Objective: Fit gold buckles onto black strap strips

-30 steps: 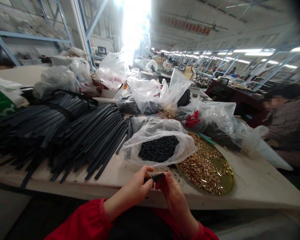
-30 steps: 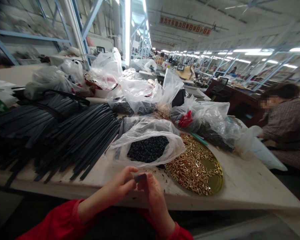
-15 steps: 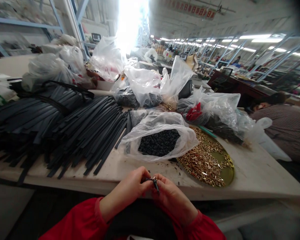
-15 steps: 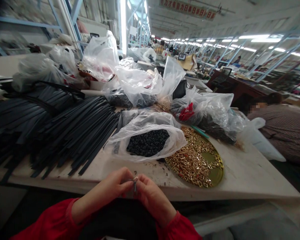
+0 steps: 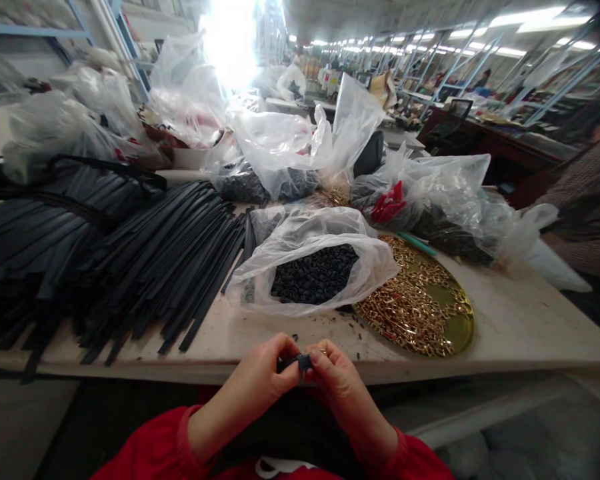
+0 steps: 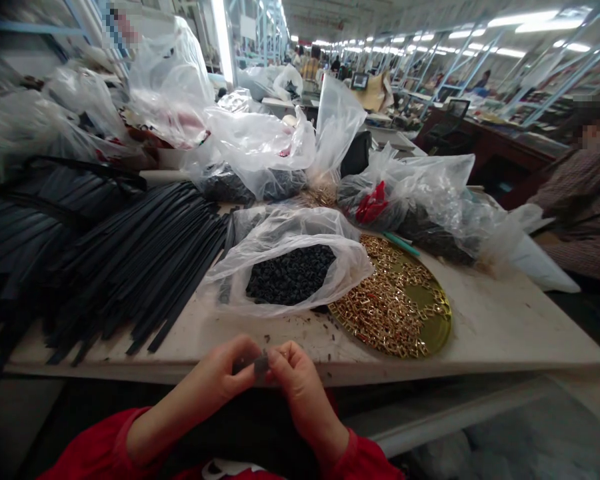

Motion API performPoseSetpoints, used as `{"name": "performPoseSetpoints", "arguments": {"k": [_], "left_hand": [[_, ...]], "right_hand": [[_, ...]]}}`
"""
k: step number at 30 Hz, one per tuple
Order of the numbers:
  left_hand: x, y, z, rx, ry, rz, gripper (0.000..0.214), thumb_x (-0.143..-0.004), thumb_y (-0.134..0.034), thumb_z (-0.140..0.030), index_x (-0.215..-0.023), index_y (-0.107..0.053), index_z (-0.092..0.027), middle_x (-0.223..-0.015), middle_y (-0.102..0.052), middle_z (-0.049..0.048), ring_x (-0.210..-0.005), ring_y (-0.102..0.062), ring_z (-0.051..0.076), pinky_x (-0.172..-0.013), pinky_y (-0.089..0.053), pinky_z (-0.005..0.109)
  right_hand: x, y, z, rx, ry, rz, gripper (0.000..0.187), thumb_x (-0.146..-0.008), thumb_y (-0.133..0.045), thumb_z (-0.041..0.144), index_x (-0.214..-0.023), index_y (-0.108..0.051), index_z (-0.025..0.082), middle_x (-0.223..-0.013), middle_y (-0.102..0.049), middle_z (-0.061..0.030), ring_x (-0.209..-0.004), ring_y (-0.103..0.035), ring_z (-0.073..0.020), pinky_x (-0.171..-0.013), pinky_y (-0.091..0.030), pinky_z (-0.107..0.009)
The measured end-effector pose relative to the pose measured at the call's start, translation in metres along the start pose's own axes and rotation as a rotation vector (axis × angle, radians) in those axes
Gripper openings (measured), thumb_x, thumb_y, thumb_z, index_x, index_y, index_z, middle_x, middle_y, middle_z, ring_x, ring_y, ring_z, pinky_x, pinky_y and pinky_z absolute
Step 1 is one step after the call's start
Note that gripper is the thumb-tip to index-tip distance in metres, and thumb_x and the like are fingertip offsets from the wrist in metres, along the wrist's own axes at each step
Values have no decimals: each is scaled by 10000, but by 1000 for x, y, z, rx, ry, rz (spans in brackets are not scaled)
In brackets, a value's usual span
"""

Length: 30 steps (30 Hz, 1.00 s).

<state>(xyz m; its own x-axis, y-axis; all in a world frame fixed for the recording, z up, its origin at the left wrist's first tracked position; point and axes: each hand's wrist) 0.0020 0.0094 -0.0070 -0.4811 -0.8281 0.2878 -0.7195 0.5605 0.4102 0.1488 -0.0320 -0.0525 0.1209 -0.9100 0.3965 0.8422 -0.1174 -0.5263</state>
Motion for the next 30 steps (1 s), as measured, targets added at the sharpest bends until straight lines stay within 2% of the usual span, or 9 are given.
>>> {"name": "performPoseSetpoints", "arguments": {"k": [2, 4, 9, 11, 16, 20, 23, 28, 30], "left_hand": [[-3, -3, 1, 9, -15, 10, 207, -757, -534, -350, -793, -568, -149, -741, -616, 3, -690, -549, 147, -608, -391, 226], [-6, -6, 3, 41, -11, 19, 199, -748, -541, -335, -793, -567, -143, -747, -613, 6, -700, -544, 147, -611, -387, 225], [-2, -5, 4, 166, 86, 69, 169, -692, -571, -291, -748, -549, -133, -680, -581, -8, -645, -509, 131, -556, -348, 216], [2, -3, 1, 268, 132, 100, 174, -669, -581, -289, -733, -536, -133, -665, -577, -11, -627, -499, 121, -547, -333, 213], [11, -2, -4, 568, 287, 144, 248, -621, -602, -338, -723, -493, -141, -623, -575, -15, -543, -448, 83, -473, -259, 189], [16, -3, -4, 600, 296, 154, 258, -620, -620, -340, -734, -505, -138, -618, -581, -12, -547, -453, 83, -472, -255, 189], [21, -5, -3, 605, 294, 161, 256, -615, -637, -337, -723, -519, -138, -627, -580, -17, -541, -451, 79, -482, -258, 193], [28, -4, -7, 692, 281, 142, 230, -603, -647, -315, -692, -532, -137, -622, -596, -3, -548, -455, 87, -497, -277, 200], [29, -3, -7, 703, 273, 151, 240, -604, -654, -323, -698, -544, -131, -631, -602, 6, -546, -449, 87, -503, -286, 203]], "right_hand": [[-1, 2, 1, 96, 81, -52, 323, -683, -681, 381, -652, -432, 176, -603, -482, 56, -548, -419, -74, -556, -323, -198], [0, 3, 4, 147, 108, -51, 348, -659, -701, 373, -629, -415, 177, -589, -466, 63, -541, -411, -71, -554, -320, -199], [10, 1, 10, 36, -58, 34, 313, -711, -640, 410, -677, -426, 184, -579, -496, 53, -526, -437, -82, -560, -346, -219], [11, 0, 8, 27, -70, 45, 315, -715, -631, 417, -687, -417, 187, -578, -510, 47, -533, -461, -87, -554, -354, -217], [8, -1, 0, 158, 55, -14, 363, -682, -656, 422, -758, -365, 220, -561, -483, 92, -440, -449, -62, -444, -313, -178], [14, 1, 1, 363, 100, 43, 311, -721, -606, 444, -822, -422, 214, -529, -466, 95, -411, -410, -52, -403, -279, -164], [21, 0, 5, 418, 47, 92, 312, -710, -629, 428, -752, -422, 198, -517, -505, 77, -414, -415, -51, -401, -277, -160], [22, -3, 5, 165, -162, 178, 333, -723, -600, 445, -732, -366, 208, -562, -560, 50, -391, -429, -51, -406, -308, -164], [22, -3, 4, 211, -167, 164, 318, -732, -579, 451, -742, -369, 212, -552, -546, 54, -386, -418, -57, -396, -289, -166]]}}
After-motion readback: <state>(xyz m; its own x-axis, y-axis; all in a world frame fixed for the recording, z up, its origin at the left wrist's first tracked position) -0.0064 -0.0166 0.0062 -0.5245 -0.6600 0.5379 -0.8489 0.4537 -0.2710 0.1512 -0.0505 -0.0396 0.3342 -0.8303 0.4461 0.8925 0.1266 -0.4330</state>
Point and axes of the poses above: each hand's wrist, its own x-axis away from the middle knuckle, its own y-axis out of the back of the hand, z = x × y
